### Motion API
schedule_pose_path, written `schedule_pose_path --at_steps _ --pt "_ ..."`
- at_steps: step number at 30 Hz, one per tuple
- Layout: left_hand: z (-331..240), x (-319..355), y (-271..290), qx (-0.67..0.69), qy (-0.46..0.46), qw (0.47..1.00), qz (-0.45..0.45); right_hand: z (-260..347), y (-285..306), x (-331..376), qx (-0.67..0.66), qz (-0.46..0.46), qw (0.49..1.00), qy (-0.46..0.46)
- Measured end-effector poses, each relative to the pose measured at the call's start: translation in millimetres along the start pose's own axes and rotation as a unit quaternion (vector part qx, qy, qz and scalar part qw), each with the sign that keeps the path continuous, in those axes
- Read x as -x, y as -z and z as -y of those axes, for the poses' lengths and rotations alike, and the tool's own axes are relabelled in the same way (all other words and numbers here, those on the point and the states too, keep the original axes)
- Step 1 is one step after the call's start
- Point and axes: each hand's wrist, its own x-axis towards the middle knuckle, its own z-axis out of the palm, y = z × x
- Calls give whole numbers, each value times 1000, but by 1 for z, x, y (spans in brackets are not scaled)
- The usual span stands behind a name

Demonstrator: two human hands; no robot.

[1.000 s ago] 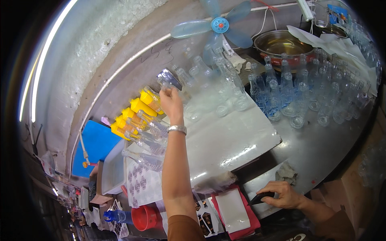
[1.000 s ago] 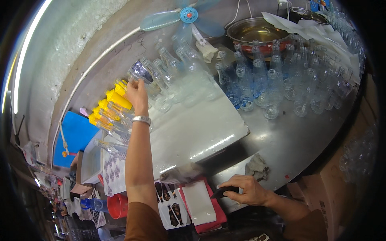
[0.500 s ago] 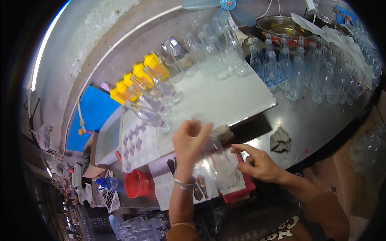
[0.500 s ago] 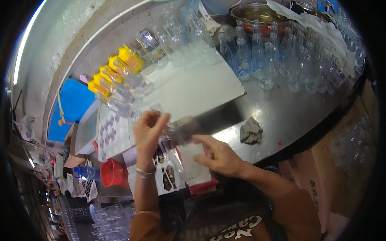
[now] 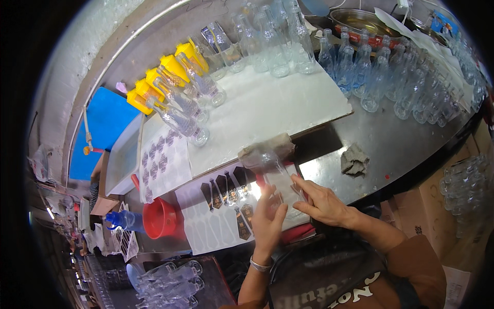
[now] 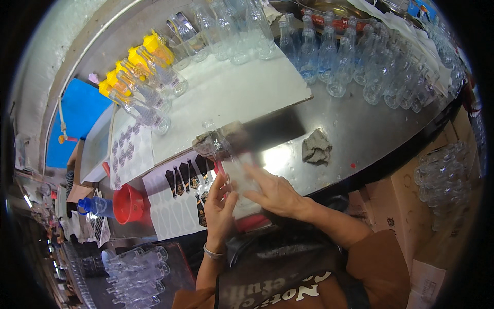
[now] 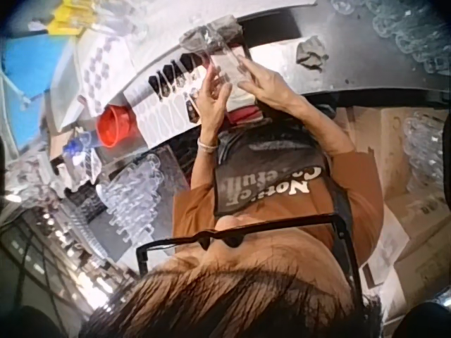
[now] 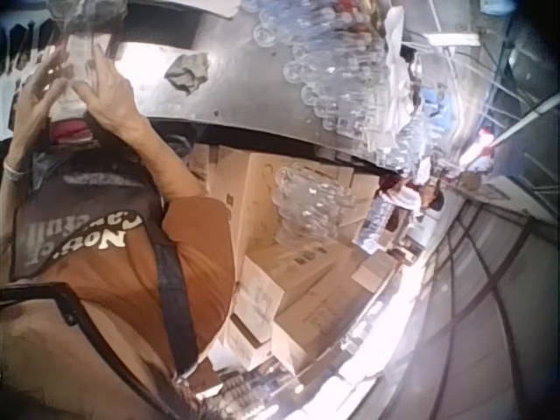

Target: The person applies adhesive labels to clear plastic bottles one by one. They peel each label from a sheet, place it on a bottle, and smooth it with a black squeegee tool before setting the bottle aside.

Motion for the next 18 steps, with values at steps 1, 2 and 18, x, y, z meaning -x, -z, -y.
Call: schedule_pose_path --at_steps 1,2,18 --pt "0 -1 3 21 12 1000 -2 6 -1 -1 2 -1 1000 -7" --pt "-2 -3 7 32 25 999 12 8 -2 -2 13 -11 1000 -1" --pt "74 42 176 -619 63 767 -159 -19 20 12 -86 -27 991 -96"
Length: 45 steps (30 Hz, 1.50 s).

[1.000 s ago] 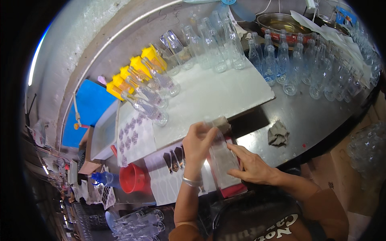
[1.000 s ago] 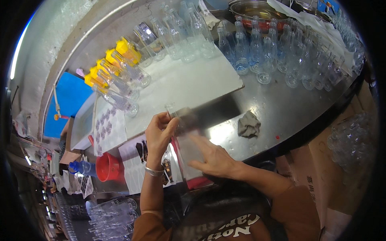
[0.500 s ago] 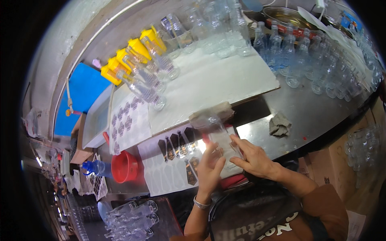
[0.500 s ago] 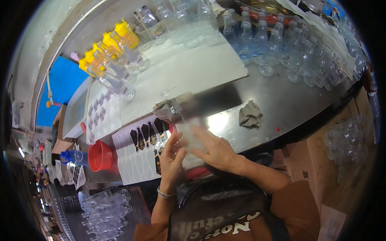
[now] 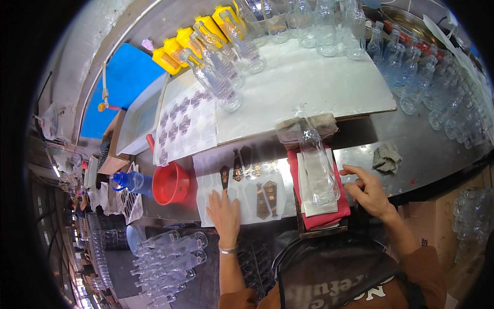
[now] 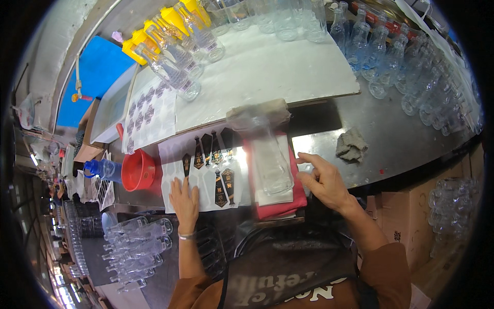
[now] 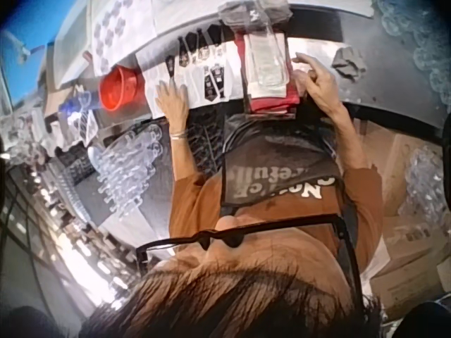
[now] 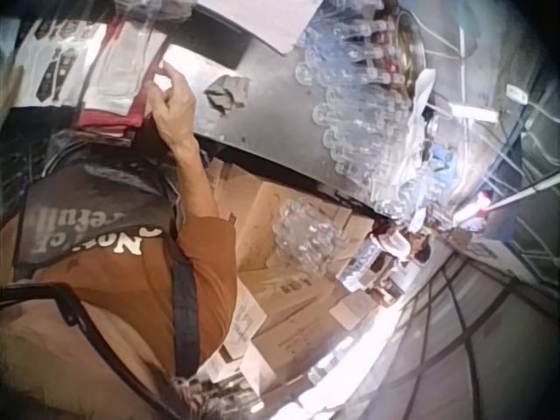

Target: The person applies adhesive labels to clear plastic bottles one by one. They peel each label from a sheet, place it on a bottle, and smooth it with a black squeegee tool before setting the bottle aside.

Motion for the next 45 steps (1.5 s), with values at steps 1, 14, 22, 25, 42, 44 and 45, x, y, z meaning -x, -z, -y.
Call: schedule_pose_path --at_steps 1,14,22,25,42,44,45 --pt "10 9 4 -18 22 1000 5 -2 3 1 -4 1 1000 -8" --pt "-8 -8 11 55 -67 993 -77 13 5 0 71 -24 995 69" --pt "-9 69 15 69 -127 986 -80 2 7 4 19 8 1000 16" --pt "16 75 3 140 -146 970 -133 25 -1 3 38 58 995 76" --pt "-198 -35 92 255 -439 848 -150 22 -28 9 258 35 954 147" --pt "-194 -24 79 244 -452 850 -117 21 -27 9 245 42 957 148" --pt "-192 -21 74 224 -467 846 -128 19 -25 7 228 46 959 164"
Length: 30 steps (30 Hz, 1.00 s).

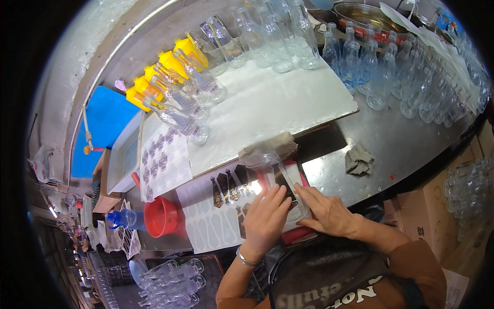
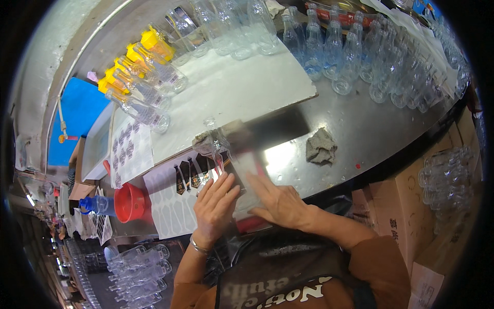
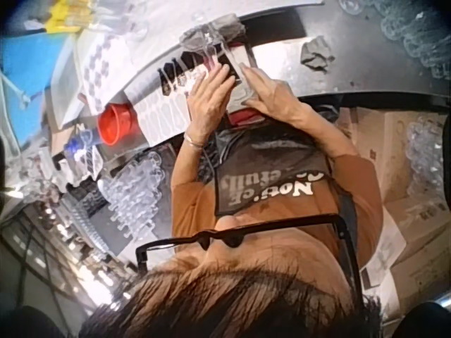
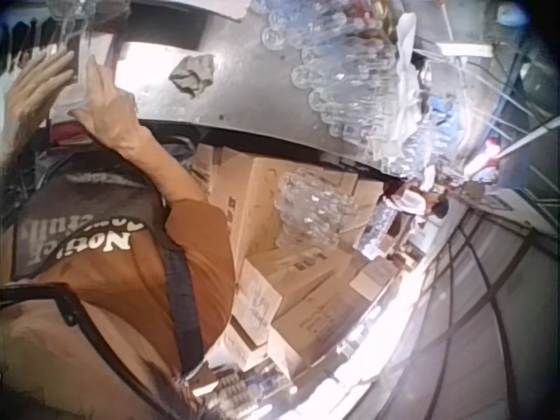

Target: The person applies adhesive labels to clear plastic bottles one by one. They peel each label from a sheet, place it on a bottle, and smooth it with a black squeegee tool before setting the bottle aside.

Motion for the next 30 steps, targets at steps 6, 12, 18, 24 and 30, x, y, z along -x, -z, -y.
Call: schedule_pose_path --at_steps 6,12,18,24,30 --pt "-15 3 11 148 120 980 57 -23 21 -18 -331 85 931 -130" --pt "10 -19 -4 267 305 914 24 -20 6 -41 -232 11 968 -95" --pt "17 -20 -14 183 258 948 33 -6 4 -44 -148 -52 984 -85" --pt "20 -19 -17 190 262 946 23 -3 4 -49 -130 -38 983 -120" --pt "20 -20 -16 186 255 948 30 -5 2 -47 -137 -51 983 -113"
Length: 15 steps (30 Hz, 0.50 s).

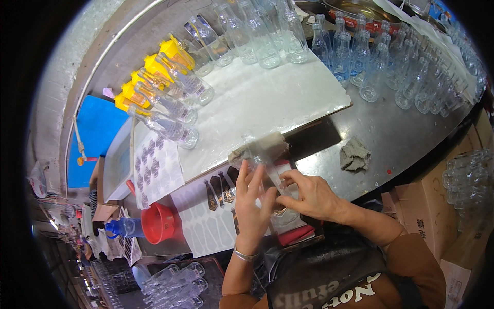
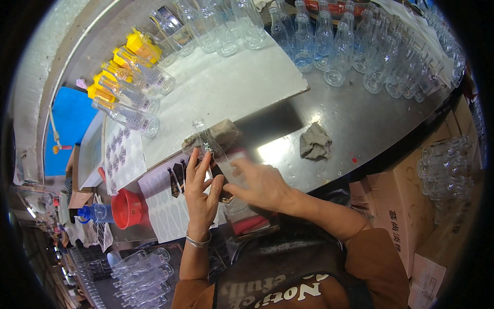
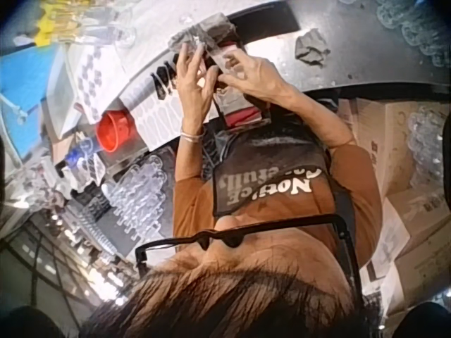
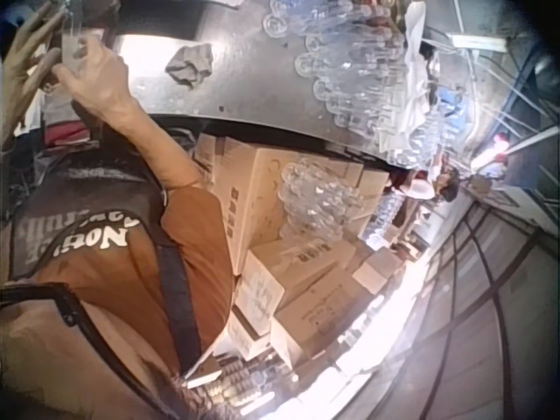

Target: The person applies adhesive labels to clear plastic bottles one by one. They peel each label from a sheet, place it on a bottle, and smooth it with a black squeegee tool before setting the bottle aside.

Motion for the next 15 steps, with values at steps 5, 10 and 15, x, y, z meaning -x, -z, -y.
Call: schedule_pose_path --at_steps 5,10,15 --pt "-2 33 -6 296 151 942 47 -3 5 16 -79 31 996 -19" --pt "3 42 -25 396 133 906 63 -7 10 17 -111 43 993 -13" --pt "-11 39 -20 451 148 878 69 -1 17 16 -98 54 994 -20"
